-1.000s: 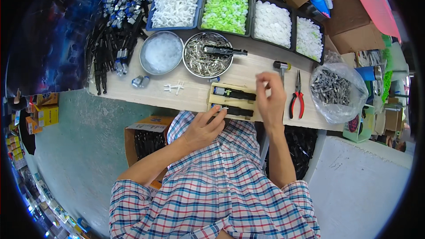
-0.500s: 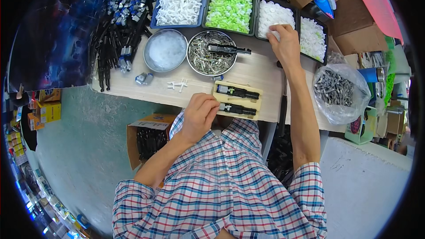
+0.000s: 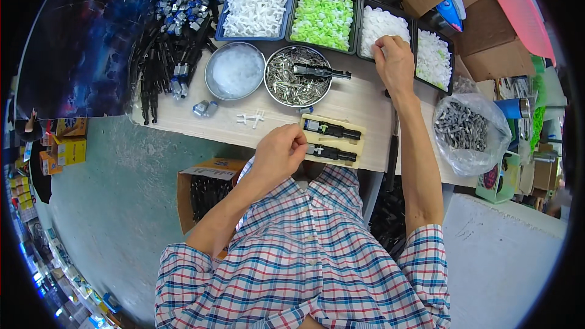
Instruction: Assembling small plastic parts into a frame using a hammer and pliers at a workbench.
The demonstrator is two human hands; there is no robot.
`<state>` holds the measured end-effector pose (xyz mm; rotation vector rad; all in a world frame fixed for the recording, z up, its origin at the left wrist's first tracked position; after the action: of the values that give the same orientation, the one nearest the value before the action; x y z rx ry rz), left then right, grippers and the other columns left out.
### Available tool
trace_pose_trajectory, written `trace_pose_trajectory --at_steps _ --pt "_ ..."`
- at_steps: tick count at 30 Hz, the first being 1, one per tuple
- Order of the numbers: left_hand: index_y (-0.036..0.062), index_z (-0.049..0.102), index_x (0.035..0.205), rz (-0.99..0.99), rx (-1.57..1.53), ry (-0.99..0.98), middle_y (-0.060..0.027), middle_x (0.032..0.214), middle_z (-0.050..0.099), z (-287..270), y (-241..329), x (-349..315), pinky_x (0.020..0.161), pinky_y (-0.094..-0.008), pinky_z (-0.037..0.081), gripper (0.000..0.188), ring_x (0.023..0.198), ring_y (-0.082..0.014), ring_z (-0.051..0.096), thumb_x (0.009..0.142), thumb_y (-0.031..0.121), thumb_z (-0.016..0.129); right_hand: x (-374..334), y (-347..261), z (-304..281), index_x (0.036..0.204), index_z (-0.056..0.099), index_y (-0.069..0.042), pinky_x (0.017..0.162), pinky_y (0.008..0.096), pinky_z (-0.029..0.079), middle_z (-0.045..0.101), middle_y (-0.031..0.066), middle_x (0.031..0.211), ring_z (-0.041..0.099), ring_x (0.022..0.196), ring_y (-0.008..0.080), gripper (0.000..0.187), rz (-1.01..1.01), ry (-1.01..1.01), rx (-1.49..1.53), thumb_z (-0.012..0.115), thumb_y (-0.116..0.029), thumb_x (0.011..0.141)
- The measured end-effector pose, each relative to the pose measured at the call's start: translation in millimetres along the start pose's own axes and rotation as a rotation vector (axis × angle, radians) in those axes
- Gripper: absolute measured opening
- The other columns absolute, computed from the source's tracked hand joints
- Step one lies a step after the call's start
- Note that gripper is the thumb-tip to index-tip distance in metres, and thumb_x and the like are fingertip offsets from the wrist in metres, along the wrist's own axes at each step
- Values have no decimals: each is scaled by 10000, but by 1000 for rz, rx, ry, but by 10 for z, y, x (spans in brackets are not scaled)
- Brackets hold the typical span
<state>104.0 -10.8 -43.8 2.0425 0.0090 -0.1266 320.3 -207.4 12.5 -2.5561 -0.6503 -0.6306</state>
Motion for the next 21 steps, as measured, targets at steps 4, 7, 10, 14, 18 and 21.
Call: trace_pose_trajectory --at_steps 4,7,10,14,18,21 --pt "8 627 908 22 133 -102 -141 798 635 -8 113 192 681 -381 521 70 764 -287 658 854 26 668 -28 24 -40 901 667 -28 787 415 507 669 147 915 632 879 339 73 15 64 62 709 -69 857" --pt "13 636 934 191 227 225 -153 855 645 -273 273 394 712 -408 520 112 805 -328 649 837 32 689 -102 -83 -217 904 656 -12 776 402 503 666 137 901 633 867 318 64 -8 159 64 695 -55 876" --pt "21 634 991 215 553 393 -143 923 628 -382 233 572 757 -454 502 213 898 -358 622 805 35 737 -251 -345 -290 877 646 -27 757 426 482 652 132 873 614 843 332 50 67 152 241 692 -25 858" --pt "26 632 946 243 584 420 -140 893 619 -315 122 720 747 -453 502 176 878 -353 623 802 20 732 -638 -687 -313 901 640 -12 763 415 480 643 137 872 610 837 317 52 133 126 341 681 -10 870" --pt "31 632 893 250 537 406 -134 874 610 -314 166 734 734 -448 502 134 856 -341 625 803 16 729 -979 -989 -348 949 637 14 710 298 488 658 112 885 628 817 214 93 133 109 447 688 -58 919" --pt "28 629 893 288 471 409 -133 867 605 -365 218 686 728 -449 508 110 855 -337 618 819 27 710 -1189 -1034 -281 964 641 2 715 241 461 647 51 865 596 799 125 101 356 21 618 689 -83 942"
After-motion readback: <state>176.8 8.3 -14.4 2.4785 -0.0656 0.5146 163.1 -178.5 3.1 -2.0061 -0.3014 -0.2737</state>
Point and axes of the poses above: each hand's wrist, its own x-axis towards the middle knuckle, its own z-axis out of the palm, y = z × x, the point moved 9 cm from there along x, towards the middle knuckle
